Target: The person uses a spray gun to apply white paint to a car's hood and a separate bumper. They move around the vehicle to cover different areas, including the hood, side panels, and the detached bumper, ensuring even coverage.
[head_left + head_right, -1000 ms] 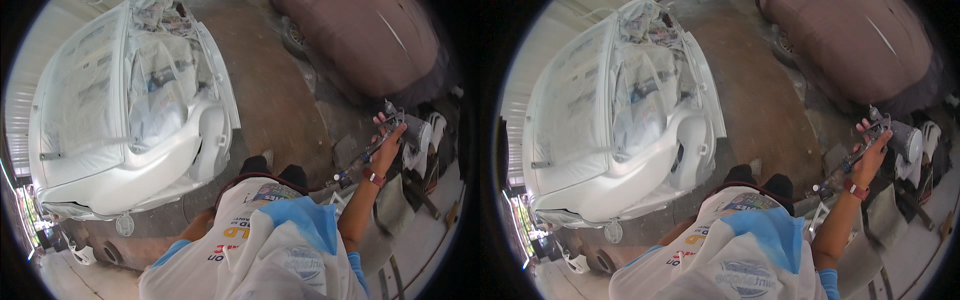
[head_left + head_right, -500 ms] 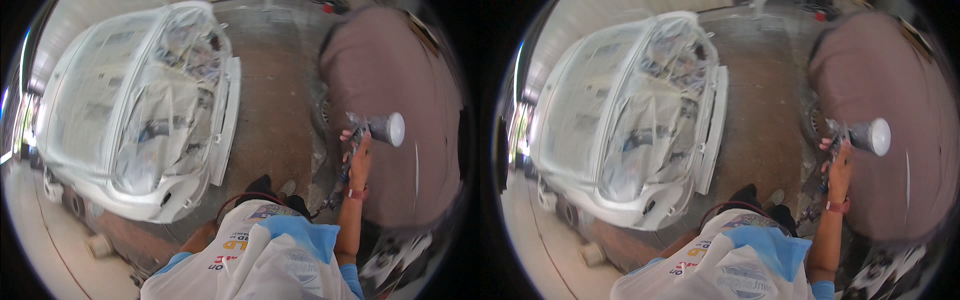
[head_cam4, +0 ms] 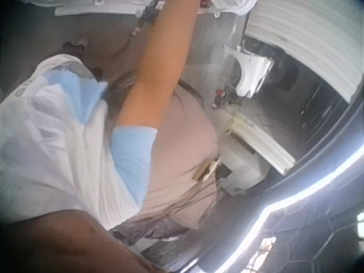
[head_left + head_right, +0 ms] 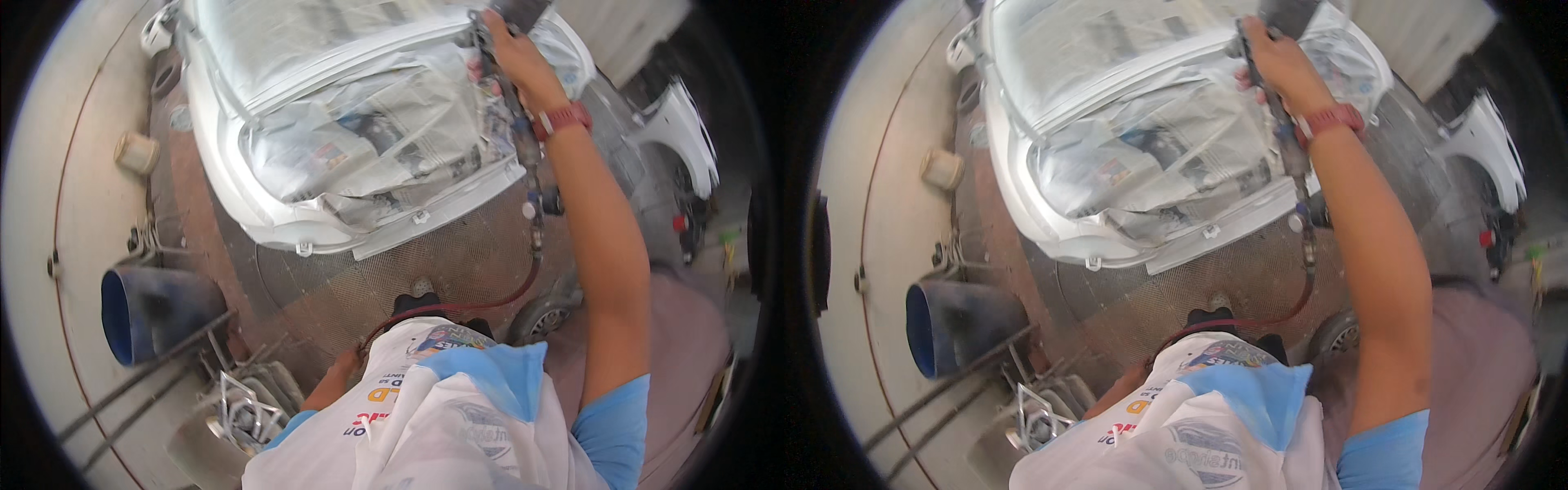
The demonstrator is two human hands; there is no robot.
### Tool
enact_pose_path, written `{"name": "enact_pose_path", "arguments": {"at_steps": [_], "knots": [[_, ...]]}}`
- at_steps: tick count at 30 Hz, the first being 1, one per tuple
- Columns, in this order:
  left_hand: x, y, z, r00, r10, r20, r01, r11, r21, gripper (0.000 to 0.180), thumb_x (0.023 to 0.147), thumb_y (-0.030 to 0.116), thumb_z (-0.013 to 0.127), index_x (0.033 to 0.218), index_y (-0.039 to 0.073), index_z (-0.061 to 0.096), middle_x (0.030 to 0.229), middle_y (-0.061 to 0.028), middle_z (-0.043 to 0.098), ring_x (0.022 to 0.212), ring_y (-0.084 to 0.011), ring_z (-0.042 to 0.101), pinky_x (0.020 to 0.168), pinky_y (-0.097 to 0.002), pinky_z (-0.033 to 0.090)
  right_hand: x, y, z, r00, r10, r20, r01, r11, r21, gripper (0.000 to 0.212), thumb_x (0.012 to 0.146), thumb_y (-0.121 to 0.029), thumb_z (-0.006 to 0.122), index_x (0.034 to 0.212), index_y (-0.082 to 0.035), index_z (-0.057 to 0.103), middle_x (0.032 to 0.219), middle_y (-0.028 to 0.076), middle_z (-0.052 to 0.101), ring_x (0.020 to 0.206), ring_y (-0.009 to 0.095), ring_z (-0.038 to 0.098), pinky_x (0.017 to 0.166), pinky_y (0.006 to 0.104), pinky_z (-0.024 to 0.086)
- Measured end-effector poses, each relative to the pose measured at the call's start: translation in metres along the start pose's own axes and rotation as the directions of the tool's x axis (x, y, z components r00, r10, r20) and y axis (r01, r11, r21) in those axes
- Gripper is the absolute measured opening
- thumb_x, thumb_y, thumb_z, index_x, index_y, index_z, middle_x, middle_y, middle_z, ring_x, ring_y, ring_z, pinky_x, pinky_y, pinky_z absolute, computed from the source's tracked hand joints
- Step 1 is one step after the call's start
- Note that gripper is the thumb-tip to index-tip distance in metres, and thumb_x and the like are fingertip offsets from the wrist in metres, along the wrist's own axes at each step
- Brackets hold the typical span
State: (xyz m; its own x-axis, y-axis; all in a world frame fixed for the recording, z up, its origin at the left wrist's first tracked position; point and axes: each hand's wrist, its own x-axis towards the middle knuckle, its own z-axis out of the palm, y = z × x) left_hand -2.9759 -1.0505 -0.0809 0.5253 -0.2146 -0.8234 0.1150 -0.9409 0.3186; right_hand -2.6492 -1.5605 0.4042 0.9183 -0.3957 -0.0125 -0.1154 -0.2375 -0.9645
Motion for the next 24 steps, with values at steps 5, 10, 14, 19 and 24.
{"name": "enact_pose_path", "arguments": {"at_steps": [5, 10, 14, 19, 24], "knots": [[-0.018, 0.034, 0.048, 0.998, -0.023, -0.051, 0.01, 0.971, -0.239, 0.047, 0.106, 0.041, 0.058, 0.139, 0.008, 0.065, 0.13, -0.0293, 0.07, 0.122, -0.0474, 0.067, 0.1, -0.0541, 0.054, 0.064, -0.048, 0.131, 0.934, 0.006, 0.356, 0.018, 0.998, -0.065, 0.071, 0.106, -0.065, 0.042, 0.111, -0.001, 0.072, 0.077, 0.011, 0.069, 0.056, 0.022, 0.064, 0.051, 0.0356, 0.051], [-0.053, 0.066, 0.072, 1.0, -0.014, -0.016, 0.008, 0.946, -0.325, 0.049, 0.102, 0.038, 0.06, 0.142, 0.008, 0.065, 0.133, -0.0298, 0.068, 0.124, -0.0474, 0.066, 0.103, -0.0525, 0.053, 0.054, -0.068, 0.219, 0.758, -0.02, 0.652, -0.046, 0.995, 0.083, 0.063, 0.108, -0.057, 0.046, 0.119, 0.002, 0.065, 0.09, 0.018, 0.074, 0.066, 0.023, 0.073, 0.048, 0.0301, 0.053], [-0.063, 0.087, 0.077, 0.997, -0.006, -0.078, -0.027, 0.906, -0.421, 0.051, 0.101, 0.037, 0.06, 0.142, 0.008, 0.065, 0.136, -0.0293, 0.068, 0.126, -0.0471, 0.065, 0.105, -0.0525, 0.052, 0.06, -0.065, 0.208, 0.713, -0.001, 0.701, -0.085, 0.993, 0.087, 0.064, 0.109, -0.055, 0.044, 0.115, 0.006, 0.064, 0.089, 0.02, 0.073, 0.064, 0.024, 0.073, 0.048, 0.0317, 0.055], [-0.053, 0.124, 0.02, 0.999, -0.032, -0.021, 0.025, 0.962, -0.272, 0.05, 0.103, 0.041, 0.057, 0.139, 0.006, 0.066, 0.131, -0.0299, 0.069, 0.124, -0.0478, 0.066, 0.103, -0.0545, 0.052, 0.112, -0.026, 0.107, 0.881, 0.004, 0.472, 0.084, 0.983, -0.166, 0.066, 0.108, -0.054, 0.046, 0.115, 0.01, 0.062, 0.082, 0.018, 0.069, 0.058, 0.025, 0.067, 0.049, 0.0377, 0.055], [-0.036, 0.222, -0.064, 0.981, 0.095, -0.167, -0.106, 0.993, -0.055, 0.046, 0.106, 0.043, 0.055, 0.123, 0.003, 0.071, 0.113, -0.0309, 0.073, 0.109, -0.0508, 0.069, 0.095, -0.0578, 0.054, 0.178, 0.026, -0.067, 0.972, -0.048, 0.229, 0.119, 0.944, -0.307, 0.074, 0.104, -0.062, 0.052, 0.096, 0.01, 0.064, 0.071, 0.017, 0.064, 0.051, 0.024, 0.063, 0.044, 0.0382, 0.049]]}}
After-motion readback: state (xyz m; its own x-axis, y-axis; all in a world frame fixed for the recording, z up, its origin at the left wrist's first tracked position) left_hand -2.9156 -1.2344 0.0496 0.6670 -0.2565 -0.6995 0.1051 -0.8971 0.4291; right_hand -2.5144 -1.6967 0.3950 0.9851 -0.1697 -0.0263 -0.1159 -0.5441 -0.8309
